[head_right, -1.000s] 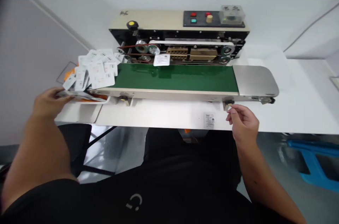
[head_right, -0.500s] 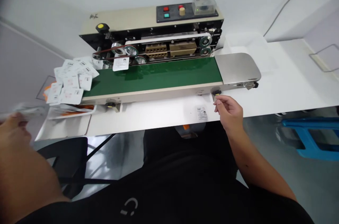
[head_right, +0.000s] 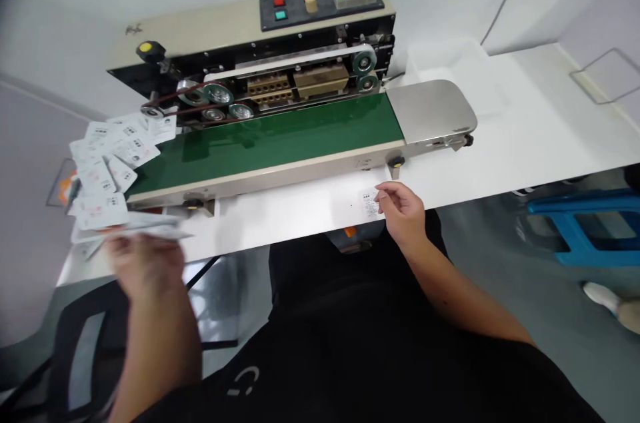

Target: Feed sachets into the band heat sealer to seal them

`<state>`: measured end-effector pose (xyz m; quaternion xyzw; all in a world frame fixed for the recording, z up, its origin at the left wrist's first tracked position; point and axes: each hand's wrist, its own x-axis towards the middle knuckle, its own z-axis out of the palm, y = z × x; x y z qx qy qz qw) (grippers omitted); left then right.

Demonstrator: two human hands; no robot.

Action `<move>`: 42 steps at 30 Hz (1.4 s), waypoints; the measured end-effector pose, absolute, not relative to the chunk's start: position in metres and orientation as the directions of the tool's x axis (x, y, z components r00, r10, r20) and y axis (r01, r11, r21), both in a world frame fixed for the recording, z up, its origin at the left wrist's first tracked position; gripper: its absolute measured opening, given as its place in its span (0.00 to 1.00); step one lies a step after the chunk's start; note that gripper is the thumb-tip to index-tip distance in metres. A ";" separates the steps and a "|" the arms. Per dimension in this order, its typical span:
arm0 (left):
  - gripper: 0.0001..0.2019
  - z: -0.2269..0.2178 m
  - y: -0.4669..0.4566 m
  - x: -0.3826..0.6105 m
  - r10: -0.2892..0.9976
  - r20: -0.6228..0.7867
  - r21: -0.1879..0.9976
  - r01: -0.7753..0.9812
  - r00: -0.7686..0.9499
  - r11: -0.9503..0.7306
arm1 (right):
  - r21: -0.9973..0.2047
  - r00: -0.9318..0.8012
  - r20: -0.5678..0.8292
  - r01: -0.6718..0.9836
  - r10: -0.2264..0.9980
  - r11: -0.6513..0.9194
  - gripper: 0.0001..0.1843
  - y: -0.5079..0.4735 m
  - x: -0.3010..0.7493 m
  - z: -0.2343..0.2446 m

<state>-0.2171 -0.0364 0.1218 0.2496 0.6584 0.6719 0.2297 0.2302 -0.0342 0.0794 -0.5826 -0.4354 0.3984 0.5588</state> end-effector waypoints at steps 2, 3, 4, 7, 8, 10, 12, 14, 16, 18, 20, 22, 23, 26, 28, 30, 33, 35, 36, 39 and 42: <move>0.30 0.087 -0.044 -0.163 0.778 -0.042 0.992 -0.119 -0.626 -0.041 | -1.000 0.196 -0.008 0.023 0.980 -0.013 0.08 -0.043 0.219 0.075; 0.28 0.074 -0.050 -0.138 0.846 -0.096 0.985 -0.172 -0.525 0.006 | -1.000 0.136 -0.029 0.006 0.990 -0.030 0.09 -0.046 0.213 0.072; 0.27 0.062 -0.054 -0.114 0.890 -0.137 0.977 -0.206 -0.434 0.050 | -0.998 0.073 -0.055 -0.007 0.996 -0.055 0.10 -0.048 0.208 0.069; 0.23 0.039 -0.050 -0.059 0.960 -0.165 0.963 -0.250 -0.229 0.106 | -0.987 -0.105 -0.157 -0.011 0.982 -0.159 0.15 -0.050 0.195 0.057; 0.22 0.034 -0.044 -0.047 0.970 -0.164 0.960 -0.256 -0.177 0.116 | -0.982 -0.153 -0.190 0.003 0.970 -0.191 0.17 -0.048 0.192 0.053; 0.20 0.028 -0.029 -0.031 0.983 -0.146 0.961 -0.252 -0.113 0.114 | -0.971 -0.224 -0.237 0.021 0.945 -0.238 0.21 -0.044 0.187 0.044; 0.20 0.023 -0.015 -0.022 0.990 -0.127 0.965 -0.238 -0.064 0.109 | -0.962 -0.236 -0.267 0.001 0.934 -0.275 0.21 -0.039 0.184 0.037; 0.20 0.020 -0.005 -0.017 0.992 -0.126 0.969 -0.215 -0.008 0.122 | -0.951 -0.192 -0.292 -0.046 0.937 -0.306 0.20 -0.033 0.183 0.031; 0.20 0.015 0.001 -0.015 0.991 -0.131 0.973 -0.187 0.037 0.135 | -0.943 -0.126 -0.309 -0.083 0.943 -0.321 0.19 -0.028 0.183 0.028; 0.21 0.009 0.005 -0.015 0.990 -0.127 0.978 -0.162 0.058 0.135 | -0.941 -0.083 -0.316 -0.103 0.945 -0.324 0.18 -0.025 0.183 0.027; 0.21 0.003 0.007 -0.015 0.990 -0.120 0.981 -0.144 0.068 0.129 | -0.938 -0.051 -0.324 -0.115 0.945 -0.328 0.18 -0.022 0.184 0.026; 0.22 -0.001 0.008 -0.014 0.991 -0.113 0.984 -0.127 0.076 0.122 | -0.931 -0.019 -0.343 -0.126 0.939 -0.342 0.18 -0.020 0.184 0.025; 0.23 -0.003 0.007 -0.014 0.991 -0.108 0.985 -0.124 0.079 0.117 | -0.927 -0.003 -0.353 -0.135 0.935 -0.351 0.18 -0.020 0.184 0.024; 0.29 -0.004 0.007 -0.011 0.984 -0.132 0.973 -0.172 0.119 0.151 | -0.914 0.047 -0.368 -0.203 0.929 -0.352 0.20 -0.018 0.185 0.021; 0.32 -0.004 0.006 -0.008 0.971 -0.177 0.951 -0.226 0.160 0.210 | -0.907 0.057 -0.363 -0.250 0.930 -0.339 0.22 -0.017 0.185 0.020; 0.31 -0.004 0.006 -0.007 0.964 -0.203 0.935 -0.257 0.174 0.243 | -0.904 0.029 -0.360 -0.258 0.932 -0.341 0.23 -0.016 0.186 0.020; 0.26 -0.004 0.008 -0.008 0.968 -0.183 0.934 -0.275 0.171 0.226 | -0.900 -0.038 -0.381 -0.215 0.924 -0.380 0.27 -0.015 0.189 0.022; 0.24 -0.004 0.009 -0.011 0.967 -0.157 0.939 -0.273 0.199 0.209 | -0.895 -0.050 -0.398 -0.200 0.916 -0.400 0.29 -0.013 0.191 0.023; 0.23 -0.004 0.009 -0.013 0.964 -0.147 0.943 -0.263 0.222 0.204 | -0.895 -0.047 -0.398 -0.201 0.916 -0.399 0.29 -0.012 0.192 0.023; 0.23 -0.004 0.010 -0.017 0.953 -0.139 0.952 -0.229 0.269 0.204 | -0.914 0.001 -0.354 -0.212 0.935 -0.346 0.25 -0.010 0.193 0.025; 0.24 -0.006 0.010 -0.018 0.963 -0.154 0.942 -0.262 0.222 0.211 | -0.929 0.066 -0.316 -0.226 0.946 -0.294 0.23 -0.009 0.194 0.028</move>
